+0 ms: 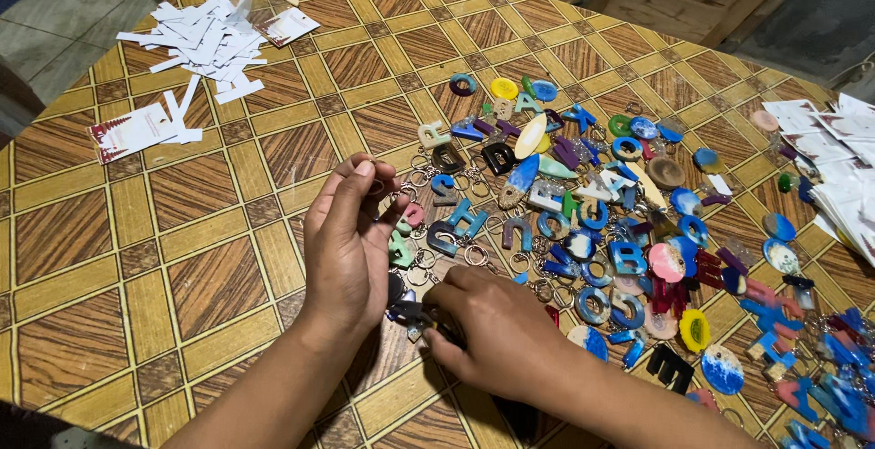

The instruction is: The person uses pliers to attach metal keyrings to various colorful alphabet-shaped resin charms.

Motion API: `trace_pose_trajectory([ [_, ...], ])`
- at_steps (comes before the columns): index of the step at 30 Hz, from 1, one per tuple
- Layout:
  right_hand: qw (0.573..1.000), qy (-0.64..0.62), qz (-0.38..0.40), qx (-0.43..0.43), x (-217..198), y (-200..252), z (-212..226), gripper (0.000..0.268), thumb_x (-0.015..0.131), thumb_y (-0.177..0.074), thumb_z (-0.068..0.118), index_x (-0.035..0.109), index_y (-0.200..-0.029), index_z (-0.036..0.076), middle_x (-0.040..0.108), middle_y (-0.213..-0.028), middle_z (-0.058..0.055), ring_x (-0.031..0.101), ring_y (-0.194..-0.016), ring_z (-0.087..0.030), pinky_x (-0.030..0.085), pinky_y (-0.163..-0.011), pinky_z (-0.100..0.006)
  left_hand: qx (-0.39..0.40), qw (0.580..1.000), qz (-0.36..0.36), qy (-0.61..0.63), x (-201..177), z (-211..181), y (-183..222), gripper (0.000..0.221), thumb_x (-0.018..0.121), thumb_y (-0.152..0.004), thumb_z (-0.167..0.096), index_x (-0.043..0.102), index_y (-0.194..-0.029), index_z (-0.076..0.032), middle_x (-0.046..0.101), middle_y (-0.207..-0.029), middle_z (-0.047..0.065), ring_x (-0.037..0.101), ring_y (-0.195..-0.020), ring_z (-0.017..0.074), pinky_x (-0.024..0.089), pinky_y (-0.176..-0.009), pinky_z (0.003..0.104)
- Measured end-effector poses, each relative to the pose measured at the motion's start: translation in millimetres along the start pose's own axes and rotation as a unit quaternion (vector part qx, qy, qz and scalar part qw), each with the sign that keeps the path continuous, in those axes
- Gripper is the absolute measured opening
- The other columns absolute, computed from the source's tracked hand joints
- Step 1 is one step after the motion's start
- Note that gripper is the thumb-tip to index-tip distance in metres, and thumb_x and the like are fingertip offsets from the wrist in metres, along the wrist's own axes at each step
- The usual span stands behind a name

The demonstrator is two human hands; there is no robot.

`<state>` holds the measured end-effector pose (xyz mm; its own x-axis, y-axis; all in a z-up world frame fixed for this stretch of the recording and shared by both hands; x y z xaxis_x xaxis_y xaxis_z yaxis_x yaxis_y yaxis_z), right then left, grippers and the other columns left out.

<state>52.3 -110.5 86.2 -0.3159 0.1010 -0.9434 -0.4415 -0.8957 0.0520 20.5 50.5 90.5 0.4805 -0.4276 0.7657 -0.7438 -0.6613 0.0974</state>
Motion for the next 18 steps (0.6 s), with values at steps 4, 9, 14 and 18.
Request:
trace_pose_trajectory([
  [4, 0.998, 0.0, 0.034, 0.05, -8, -12, -3, 0.025, 0.063, -0.091, 0.031, 0.067, -0.109, 0.014, 0.065, -0.094, -0.006, 0.065, -0.083, -0.025, 0.059, -0.061, -0.042, -0.001, 1.0, -0.001, -0.004, -1, 1, 1, 0.014, 0.063, -0.093, -0.014, 0.061, -0.105, -0.007, 0.065, -0.095, 0.008, 0.061, -0.092, 0.0183, 0.052, -0.08, 0.034],
  [9, 0.997, 0.023, -0.046, 0.056, -14, -24, -22, 0.034, 0.065, -0.084, 0.028, 0.07, -0.107, 0.005, 0.068, -0.089, -0.016, 0.069, -0.086, -0.037, 0.056, -0.071, -0.047, 0.001, 0.999, 0.007, -0.04, 10, -4, 9, 0.018, 0.061, -0.094, -0.021, 0.061, -0.107, -0.009, 0.066, -0.094, 0.003, 0.063, -0.09, 0.0132, 0.055, -0.084, 0.03],
  [14, 0.992, 0.018, -0.096, 0.082, -14, -35, -31, 0.033, 0.064, -0.084, 0.03, 0.071, -0.108, 0.008, 0.068, -0.091, -0.015, 0.068, -0.091, -0.038, 0.057, -0.075, -0.048, 0.0, 0.999, 0.01, -0.038, 7, -2, 4, 0.018, 0.061, -0.094, -0.021, 0.06, -0.108, -0.009, 0.065, -0.094, 0.004, 0.062, -0.09, 0.014, 0.056, -0.083, 0.031],
  [18, 0.986, 0.02, -0.135, 0.093, -22, -34, -36, 0.032, 0.066, -0.084, 0.032, 0.07, -0.108, 0.011, 0.067, -0.092, -0.014, 0.068, -0.094, -0.039, 0.057, -0.076, -0.049, 0.006, 0.999, 0.013, -0.035, 4, 1, 1, 0.018, 0.061, -0.094, -0.02, 0.06, -0.108, -0.007, 0.065, -0.095, 0.005, 0.061, -0.09, 0.0145, 0.056, -0.082, 0.032],
])
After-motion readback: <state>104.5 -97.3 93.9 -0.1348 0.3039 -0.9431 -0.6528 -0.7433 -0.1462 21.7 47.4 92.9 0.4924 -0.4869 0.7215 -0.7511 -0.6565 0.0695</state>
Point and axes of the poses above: each hand's wrist, its own y-axis away from the middle knuckle, its own x-axis out of the palm, z = x × y, the point moved 1 cm from there along -y, towards the middle knuckle
